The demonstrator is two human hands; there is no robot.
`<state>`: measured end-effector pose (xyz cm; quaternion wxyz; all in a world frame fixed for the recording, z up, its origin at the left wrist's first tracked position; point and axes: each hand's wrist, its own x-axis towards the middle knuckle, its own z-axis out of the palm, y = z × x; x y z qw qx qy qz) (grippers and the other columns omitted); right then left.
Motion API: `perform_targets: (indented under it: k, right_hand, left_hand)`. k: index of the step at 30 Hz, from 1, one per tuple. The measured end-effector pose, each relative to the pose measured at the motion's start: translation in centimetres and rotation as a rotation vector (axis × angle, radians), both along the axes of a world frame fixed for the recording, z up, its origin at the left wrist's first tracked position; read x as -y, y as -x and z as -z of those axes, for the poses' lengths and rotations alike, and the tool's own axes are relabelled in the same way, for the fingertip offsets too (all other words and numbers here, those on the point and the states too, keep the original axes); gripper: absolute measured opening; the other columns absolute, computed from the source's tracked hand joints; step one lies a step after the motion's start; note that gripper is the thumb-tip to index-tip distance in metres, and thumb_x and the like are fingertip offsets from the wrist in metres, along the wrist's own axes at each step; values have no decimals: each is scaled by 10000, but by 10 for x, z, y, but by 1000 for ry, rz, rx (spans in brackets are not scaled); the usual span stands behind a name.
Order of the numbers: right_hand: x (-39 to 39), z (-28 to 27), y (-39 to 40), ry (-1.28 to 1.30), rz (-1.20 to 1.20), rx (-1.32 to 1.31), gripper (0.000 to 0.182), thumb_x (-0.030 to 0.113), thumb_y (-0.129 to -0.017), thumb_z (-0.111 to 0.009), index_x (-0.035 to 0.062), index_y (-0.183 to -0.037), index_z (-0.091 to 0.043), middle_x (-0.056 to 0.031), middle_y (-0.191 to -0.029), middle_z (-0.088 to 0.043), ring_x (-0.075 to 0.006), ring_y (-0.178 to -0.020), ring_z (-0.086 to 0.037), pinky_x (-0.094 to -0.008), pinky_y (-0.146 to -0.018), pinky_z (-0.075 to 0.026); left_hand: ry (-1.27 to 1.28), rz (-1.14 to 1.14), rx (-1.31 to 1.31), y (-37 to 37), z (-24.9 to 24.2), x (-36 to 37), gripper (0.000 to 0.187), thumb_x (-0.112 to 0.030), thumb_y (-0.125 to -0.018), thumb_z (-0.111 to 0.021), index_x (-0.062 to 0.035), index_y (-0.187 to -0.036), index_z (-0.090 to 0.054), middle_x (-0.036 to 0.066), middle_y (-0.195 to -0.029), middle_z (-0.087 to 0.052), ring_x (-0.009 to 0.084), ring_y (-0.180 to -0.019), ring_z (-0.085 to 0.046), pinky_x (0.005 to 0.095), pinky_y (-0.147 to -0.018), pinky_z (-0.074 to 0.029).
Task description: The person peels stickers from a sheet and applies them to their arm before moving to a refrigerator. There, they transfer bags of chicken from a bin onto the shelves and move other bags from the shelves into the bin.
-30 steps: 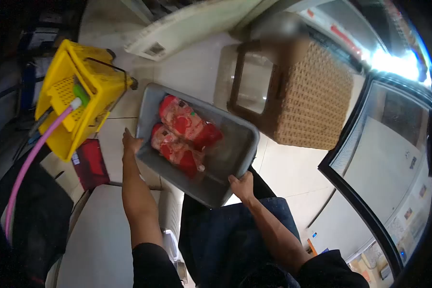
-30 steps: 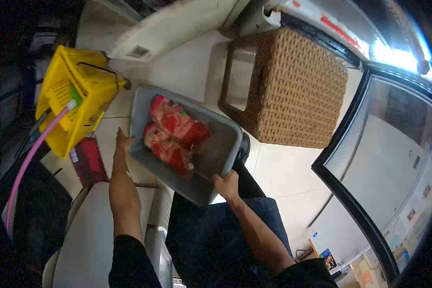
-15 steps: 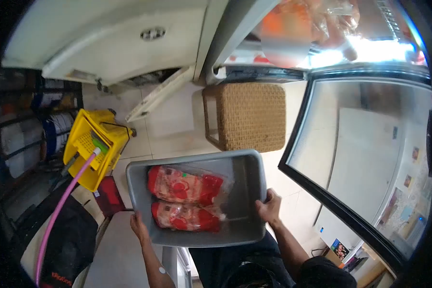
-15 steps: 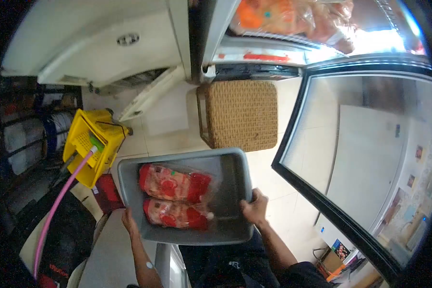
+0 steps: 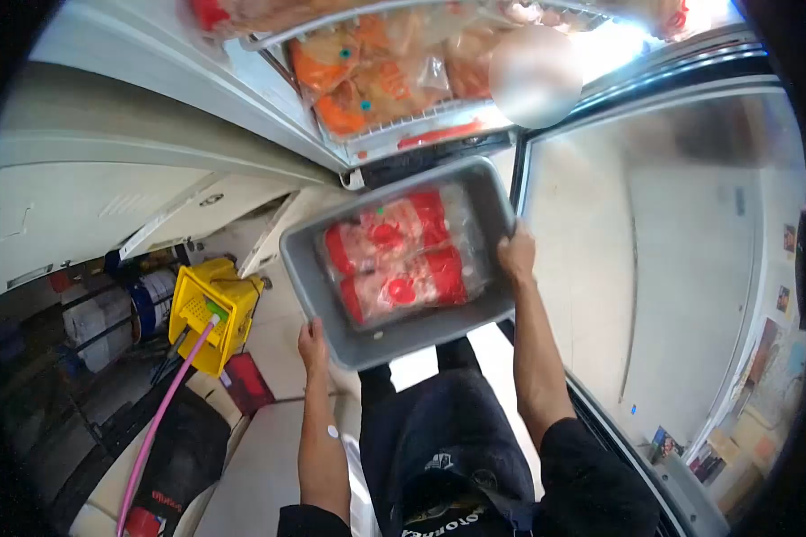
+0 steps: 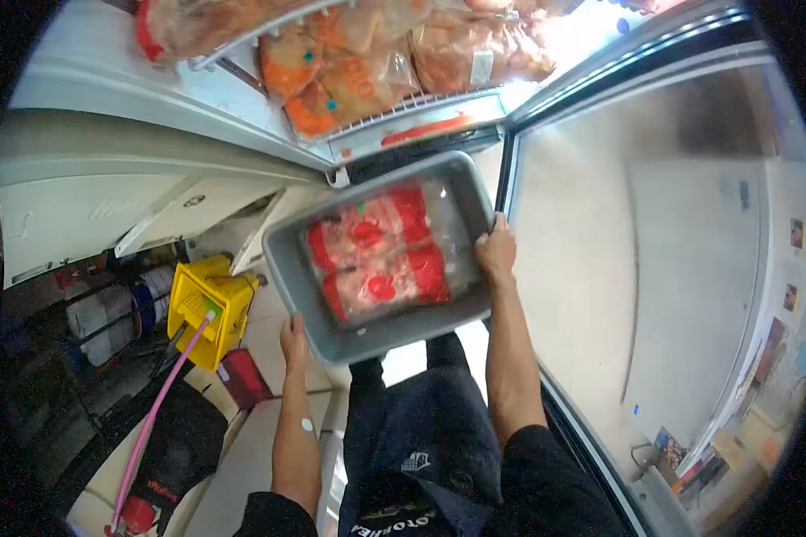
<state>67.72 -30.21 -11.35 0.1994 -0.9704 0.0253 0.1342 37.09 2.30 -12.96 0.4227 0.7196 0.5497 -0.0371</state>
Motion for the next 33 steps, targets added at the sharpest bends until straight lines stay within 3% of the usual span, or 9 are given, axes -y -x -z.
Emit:
perform_targets:
  k: [8, 10, 13, 16, 20, 22, 26, 28, 33]
  right_hand:
    - [-59, -34, -2, -19, -449, 549, 525, 133, -701, -631, -18, -1184, -490, -216, -1143, -541, -340, -1066, -533, -415, -918, -413]
    - [-82, -23, -5, -27, -576, -31, 715, 247, -683, -713, -50, -1271, -436, -253, -1260, -481, -366, -1156, -490, -439, -970, -385]
    - [-117, 8, -28, -308, 57, -330, 910, 395, -604, -793, -83, -1278, -412, -259, -1347, -417, -376, -1251, -414, -434, -995, -372]
    - [-138, 84, -19, -228, -5, -312, 984, 537, -538, -803, -112, -1202, -477, -265, -1298, -475, -378, -1204, -472, -397, -962, -416]
    - [-145, 54, -16, -391, 143, -651, 829, 595, -531, -778, -96, -966, -637, -264, -1039, -630, -327, -974, -633, -393, -817, -503]
    - [-142, 58, 14, -613, 17, -641, 588, 498, -754, -671, -1, -1065, -650, -164, -1094, -636, -244, -1020, -604, -371, -839, -493]
    - [-153, 85, 48, -749, 519, -1097, 602, 494, -735, -698, 83, -1167, -614, -157, -1199, -569, -255, -1128, -520, -417, -943, -404]
    - [-160, -26, 44, -849, 521, -1011, 570, 437, -698, -739, 25, -1074, -621, -148, -1074, -616, -247, -992, -596, -386, -873, -456]
    - [-110, -17, 111, -1414, 700, -1016, 388, 297, -783, -687, -7, -1005, -593, -97, -934, -632, -212, -824, -635, -342, -721, -537]
  left_hand:
    - [170, 57, -186, -17, -14, -13, 408, -397, -907, -510, 0, -903, -600, 167, -803, -637, 293, -744, -613, 376, -703, -461]
    - [136, 76, -161, -15, -13, -13, 400, -394, -907, -509, -5, -923, -602, 163, -789, -638, 291, -728, -616, 374, -696, -465]
    - [114, 87, -88, -15, -16, -5, 398, -392, -909, -506, -6, -941, -598, 160, -774, -637, 294, -719, -615, 386, -698, -464]
    - [165, 102, -79, -24, -33, -4, 406, -394, -914, -496, -2, -942, -594, 162, -774, -636, 307, -733, -612, 407, -714, -459]
    - [143, 272, -258, -25, -33, -11, 463, -425, -924, -464, 15, -975, -596, 195, -859, -646, 363, -826, -606, 422, -752, -450]
    - [88, 312, -259, -5, -7, -15, 505, -448, -930, -410, 9, -1039, -595, 242, -1060, -612, 389, -1016, -567, 446, -884, -421]
    - [137, 244, -281, -28, -41, -10, 458, -458, -896, -460, -55, -1071, -592, 213, -1054, -626, 407, -1013, -571, 461, -884, -440]
    - [101, 224, -339, -33, -41, -12, 448, -444, -897, -462, -49, -1064, -592, 216, -1053, -625, 403, -1008, -575, 461, -881, -441]
    - [161, 155, -277, -19, 12, -12, 447, -419, -901, -462, -19, -1052, -590, 221, -1052, -624, 398, -1002, -583, 464, -872, -446]
